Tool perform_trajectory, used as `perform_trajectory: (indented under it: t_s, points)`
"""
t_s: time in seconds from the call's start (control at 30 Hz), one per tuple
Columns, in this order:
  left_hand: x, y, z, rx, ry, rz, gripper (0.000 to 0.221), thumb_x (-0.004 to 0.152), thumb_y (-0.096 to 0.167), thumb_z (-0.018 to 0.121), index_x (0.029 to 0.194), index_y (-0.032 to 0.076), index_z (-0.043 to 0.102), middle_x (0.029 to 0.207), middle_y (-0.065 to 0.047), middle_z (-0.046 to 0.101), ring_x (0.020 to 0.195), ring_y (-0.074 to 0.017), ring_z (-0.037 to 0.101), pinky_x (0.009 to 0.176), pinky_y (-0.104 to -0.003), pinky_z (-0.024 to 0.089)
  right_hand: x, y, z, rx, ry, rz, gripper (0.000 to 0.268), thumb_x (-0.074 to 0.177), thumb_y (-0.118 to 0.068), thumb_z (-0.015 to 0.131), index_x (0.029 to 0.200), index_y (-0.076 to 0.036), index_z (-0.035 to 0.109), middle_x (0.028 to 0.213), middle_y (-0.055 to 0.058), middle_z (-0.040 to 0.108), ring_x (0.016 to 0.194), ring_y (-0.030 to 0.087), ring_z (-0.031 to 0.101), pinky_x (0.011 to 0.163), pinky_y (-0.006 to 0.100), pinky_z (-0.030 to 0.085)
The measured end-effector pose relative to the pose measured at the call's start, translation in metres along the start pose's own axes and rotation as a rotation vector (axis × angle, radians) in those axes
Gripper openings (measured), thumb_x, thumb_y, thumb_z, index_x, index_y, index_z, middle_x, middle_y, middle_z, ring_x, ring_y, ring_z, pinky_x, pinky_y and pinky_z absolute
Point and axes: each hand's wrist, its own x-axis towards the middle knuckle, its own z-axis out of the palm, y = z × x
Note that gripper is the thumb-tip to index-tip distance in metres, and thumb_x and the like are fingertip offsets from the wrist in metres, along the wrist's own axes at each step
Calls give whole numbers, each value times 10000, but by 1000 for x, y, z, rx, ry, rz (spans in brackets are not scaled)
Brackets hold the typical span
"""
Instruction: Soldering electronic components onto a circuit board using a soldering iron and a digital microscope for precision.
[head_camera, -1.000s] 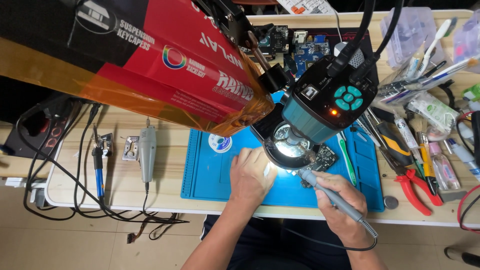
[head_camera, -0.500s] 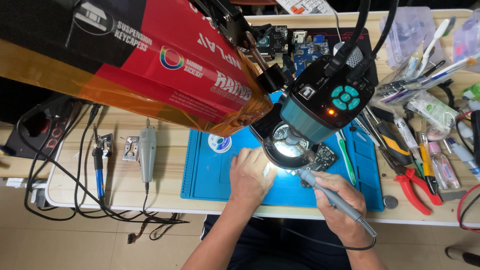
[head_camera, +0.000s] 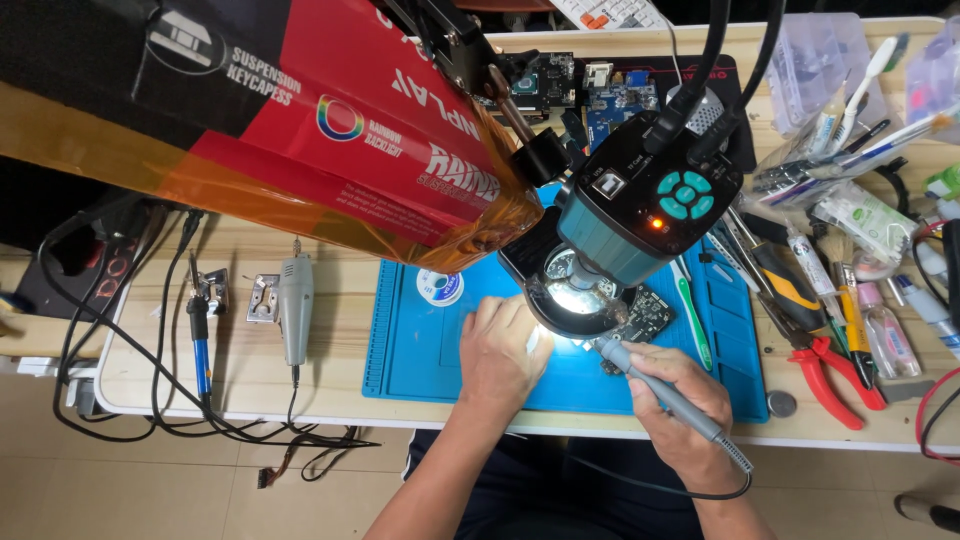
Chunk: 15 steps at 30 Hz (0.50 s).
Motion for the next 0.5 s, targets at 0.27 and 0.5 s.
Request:
perform_trajectory:
  t_s: [0.27,0.5]
  points:
    - [0,0,-1,-11,-32,-12,174,822,148,771,983,114,713,1048,-5,763,942,-265,606,715,-426,435,1,-3,0,-12,-2,-2,145,1003,-73,715,1142,-33,732,1194,167,809,1184,327,825,1042,370,695]
    - [0,0,-1,-3,-28,-9,180,830,141,774,1000,120,717,1049,4,760,936,-260,601,716,-418,430,1,-3,1,10,-4,-2,142,1004,-62,712,1143,-31,726,1200,174,807,1188,330,824,1045,367,695]
